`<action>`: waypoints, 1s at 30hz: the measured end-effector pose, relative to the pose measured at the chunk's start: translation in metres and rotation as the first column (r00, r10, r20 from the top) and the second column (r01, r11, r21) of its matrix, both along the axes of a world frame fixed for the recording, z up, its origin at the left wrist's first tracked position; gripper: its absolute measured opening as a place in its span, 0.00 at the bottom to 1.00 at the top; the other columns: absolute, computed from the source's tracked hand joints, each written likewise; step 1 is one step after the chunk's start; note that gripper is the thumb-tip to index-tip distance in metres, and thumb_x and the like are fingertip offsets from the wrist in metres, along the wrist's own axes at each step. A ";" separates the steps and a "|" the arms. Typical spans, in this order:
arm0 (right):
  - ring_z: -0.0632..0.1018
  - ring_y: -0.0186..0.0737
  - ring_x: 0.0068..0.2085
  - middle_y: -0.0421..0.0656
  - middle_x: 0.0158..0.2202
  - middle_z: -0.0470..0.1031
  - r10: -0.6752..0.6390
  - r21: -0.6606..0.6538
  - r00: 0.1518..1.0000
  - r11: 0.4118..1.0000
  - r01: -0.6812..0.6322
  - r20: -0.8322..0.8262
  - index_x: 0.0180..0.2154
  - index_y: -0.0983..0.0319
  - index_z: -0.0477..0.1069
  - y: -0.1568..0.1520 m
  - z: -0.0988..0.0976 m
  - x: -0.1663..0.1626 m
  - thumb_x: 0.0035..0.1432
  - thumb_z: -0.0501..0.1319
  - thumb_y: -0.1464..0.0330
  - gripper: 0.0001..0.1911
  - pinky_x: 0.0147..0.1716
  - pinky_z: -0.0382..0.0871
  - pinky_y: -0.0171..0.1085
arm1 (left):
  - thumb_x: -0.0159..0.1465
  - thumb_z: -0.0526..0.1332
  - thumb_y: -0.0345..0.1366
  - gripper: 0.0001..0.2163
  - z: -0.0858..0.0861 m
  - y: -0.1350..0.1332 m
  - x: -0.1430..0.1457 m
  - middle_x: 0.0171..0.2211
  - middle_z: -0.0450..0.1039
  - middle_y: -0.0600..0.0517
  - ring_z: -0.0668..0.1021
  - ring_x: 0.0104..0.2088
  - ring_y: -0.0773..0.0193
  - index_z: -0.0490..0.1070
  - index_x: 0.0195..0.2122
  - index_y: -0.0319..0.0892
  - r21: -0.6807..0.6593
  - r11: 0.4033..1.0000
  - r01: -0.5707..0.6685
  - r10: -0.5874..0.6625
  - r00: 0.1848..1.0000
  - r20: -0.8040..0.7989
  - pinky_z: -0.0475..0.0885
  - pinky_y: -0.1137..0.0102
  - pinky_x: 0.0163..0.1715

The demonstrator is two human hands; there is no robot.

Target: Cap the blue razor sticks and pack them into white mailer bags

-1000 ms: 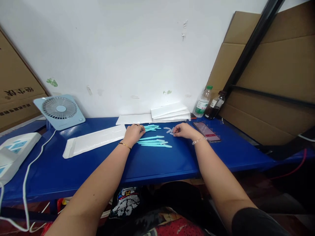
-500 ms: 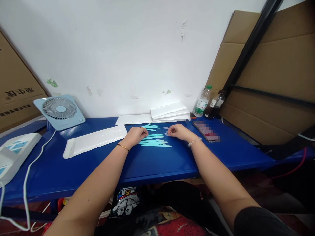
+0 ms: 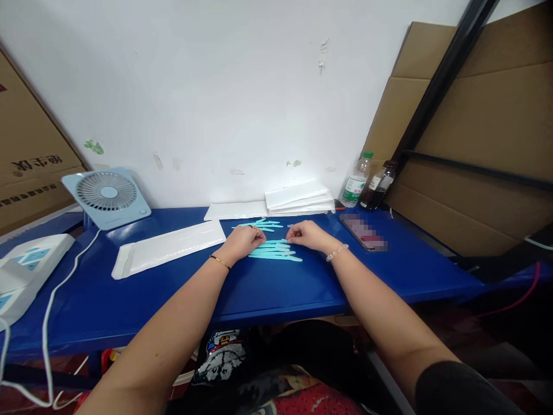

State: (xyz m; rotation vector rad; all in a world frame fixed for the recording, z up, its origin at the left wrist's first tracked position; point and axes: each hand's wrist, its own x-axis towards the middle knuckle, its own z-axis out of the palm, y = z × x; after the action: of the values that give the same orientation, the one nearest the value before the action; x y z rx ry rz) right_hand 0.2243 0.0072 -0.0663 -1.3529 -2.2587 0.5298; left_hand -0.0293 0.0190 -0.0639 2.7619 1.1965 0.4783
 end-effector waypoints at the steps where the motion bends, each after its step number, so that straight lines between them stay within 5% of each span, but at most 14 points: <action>1: 0.74 0.34 0.29 0.40 0.29 0.77 -0.030 0.029 1.000 0.999 0.030 -0.009 0.33 0.62 0.77 0.001 0.001 0.004 0.51 0.61 0.71 0.07 0.31 0.65 0.31 | 0.64 0.52 0.37 0.12 0.000 0.000 0.000 0.38 0.77 0.52 0.75 0.38 0.61 0.76 0.37 0.46 0.029 0.999 -0.028 0.028 1.000 0.003 0.66 0.69 0.39; 5: 0.74 0.36 0.34 0.44 0.35 0.75 -0.181 0.202 0.983 0.965 0.169 0.040 0.36 0.63 0.77 0.009 0.001 0.022 0.53 0.58 0.75 0.11 0.36 0.65 0.34 | 0.64 0.53 0.36 0.13 -0.004 0.003 -0.001 0.47 0.72 0.47 0.69 0.49 0.54 0.74 0.46 0.46 0.153 0.968 -0.200 0.202 0.979 0.000 0.64 0.63 0.47; 8: 0.73 0.38 0.36 0.45 0.36 0.73 -0.164 0.206 0.977 0.969 0.133 0.138 0.35 0.62 0.77 0.016 -0.006 0.027 0.51 0.61 0.74 0.09 0.38 0.64 0.34 | 0.63 0.54 0.36 0.12 -0.007 0.006 -0.002 0.48 0.71 0.47 0.67 0.50 0.52 0.74 0.45 0.46 0.151 0.956 -0.250 0.258 0.966 -0.033 0.63 0.60 0.47; 30: 0.71 0.33 0.30 0.41 0.31 0.70 -0.092 0.091 0.994 0.992 0.087 0.052 0.27 0.62 0.75 0.009 -0.009 -0.004 0.50 0.65 0.67 0.05 0.31 0.61 0.31 | 0.60 0.59 0.42 0.08 -0.007 0.008 0.005 0.37 0.74 0.50 0.71 0.45 0.55 0.75 0.33 0.46 0.007 0.973 -0.232 0.231 0.972 0.039 0.65 0.64 0.41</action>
State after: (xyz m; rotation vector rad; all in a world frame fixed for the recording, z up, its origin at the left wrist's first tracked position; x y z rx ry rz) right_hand 0.2199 0.0160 -0.0756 -1.4331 -2.2262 0.3611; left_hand -0.0240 0.0265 -0.0706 2.6212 1.5199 0.5570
